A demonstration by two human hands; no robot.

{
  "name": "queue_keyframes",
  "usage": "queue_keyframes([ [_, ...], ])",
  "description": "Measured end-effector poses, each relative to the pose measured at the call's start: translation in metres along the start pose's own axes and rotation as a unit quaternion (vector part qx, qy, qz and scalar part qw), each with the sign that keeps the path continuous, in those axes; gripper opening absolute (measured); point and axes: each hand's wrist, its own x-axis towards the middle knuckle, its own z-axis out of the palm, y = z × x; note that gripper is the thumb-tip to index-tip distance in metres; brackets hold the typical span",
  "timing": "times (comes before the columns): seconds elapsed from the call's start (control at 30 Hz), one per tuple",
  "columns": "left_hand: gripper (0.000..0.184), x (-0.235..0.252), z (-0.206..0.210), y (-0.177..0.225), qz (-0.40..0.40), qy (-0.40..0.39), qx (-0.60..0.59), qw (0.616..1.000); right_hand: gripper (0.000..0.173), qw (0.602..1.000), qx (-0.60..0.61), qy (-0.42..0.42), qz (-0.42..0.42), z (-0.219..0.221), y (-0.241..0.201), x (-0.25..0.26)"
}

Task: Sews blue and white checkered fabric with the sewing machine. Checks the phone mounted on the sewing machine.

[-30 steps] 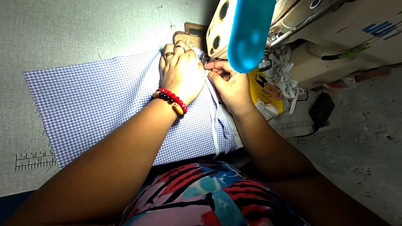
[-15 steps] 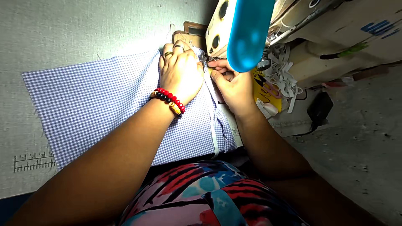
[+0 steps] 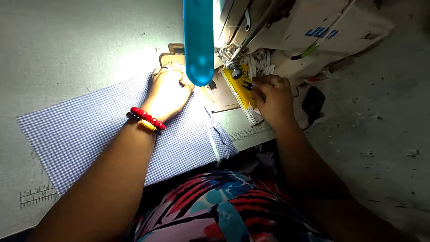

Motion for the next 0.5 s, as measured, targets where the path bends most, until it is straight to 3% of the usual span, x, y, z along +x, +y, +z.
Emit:
queue_keyframes([
  [0.13,0.025,0.000,-0.006,-0.002,0.029,-0.044,-0.061,0.997,0.028,0.998,-0.050,-0.025,0.013,0.004,0.004,0.003],
  [0.23,0.018,-0.003,-0.006,-0.004,0.055,-0.062,-0.136,0.987,0.030,0.999,-0.022,0.037,0.020,-0.004,-0.007,0.001],
  [0.33,0.016,-0.004,-0.007,-0.002,0.057,-0.089,-0.193,0.976,0.029,0.991,0.094,0.100,-0.014,-0.011,-0.034,-0.011],
  [0.5,0.011,-0.008,-0.006,-0.002,0.056,-0.106,-0.302,0.946,0.029,0.941,0.330,0.001,-0.074,0.006,-0.087,-0.025],
])
